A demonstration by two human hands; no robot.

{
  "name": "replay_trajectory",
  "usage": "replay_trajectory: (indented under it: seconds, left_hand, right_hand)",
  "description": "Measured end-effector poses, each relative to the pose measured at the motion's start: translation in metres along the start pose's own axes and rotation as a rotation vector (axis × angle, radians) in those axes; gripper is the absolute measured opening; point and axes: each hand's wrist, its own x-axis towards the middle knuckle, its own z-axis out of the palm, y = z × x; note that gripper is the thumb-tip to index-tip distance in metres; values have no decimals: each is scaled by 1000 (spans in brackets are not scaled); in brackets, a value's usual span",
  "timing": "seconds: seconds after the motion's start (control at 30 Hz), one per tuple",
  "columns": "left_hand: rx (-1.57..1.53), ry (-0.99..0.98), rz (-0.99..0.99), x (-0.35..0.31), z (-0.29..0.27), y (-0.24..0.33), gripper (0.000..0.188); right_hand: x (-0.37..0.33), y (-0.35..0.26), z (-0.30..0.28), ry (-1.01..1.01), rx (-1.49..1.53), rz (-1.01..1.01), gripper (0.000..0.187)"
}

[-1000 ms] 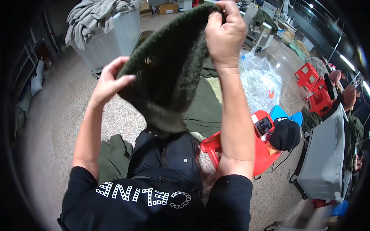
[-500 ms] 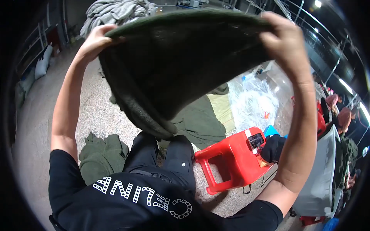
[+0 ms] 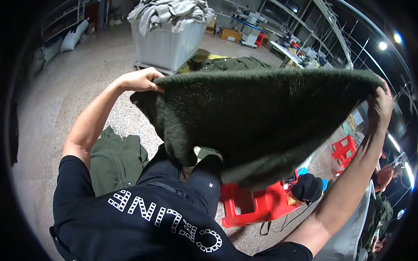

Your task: Trimming loose threads from green garments using thread snips.

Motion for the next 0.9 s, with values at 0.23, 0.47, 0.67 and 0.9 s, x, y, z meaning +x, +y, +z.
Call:
replay_trajectory:
  seconds: [0.23,0.47,0.67,0.9]
  left_hand:
    - [-433,266,-164,-47,-3,-43,10]
    - [-1138,348,-145,-41,18,-18,18]
    - [-1348,364,-131,-34,69,82,12]
    - [-1513,347,211,6,80,84,7]
  right_hand:
    - [-22,1,16,-8,216,189,20]
    - [-37,-21,70,-108,314,415,20]
    - [-67,-5,248,-678,-126,158,23]
    - [-171,3,349,-597,-245,-217,45]
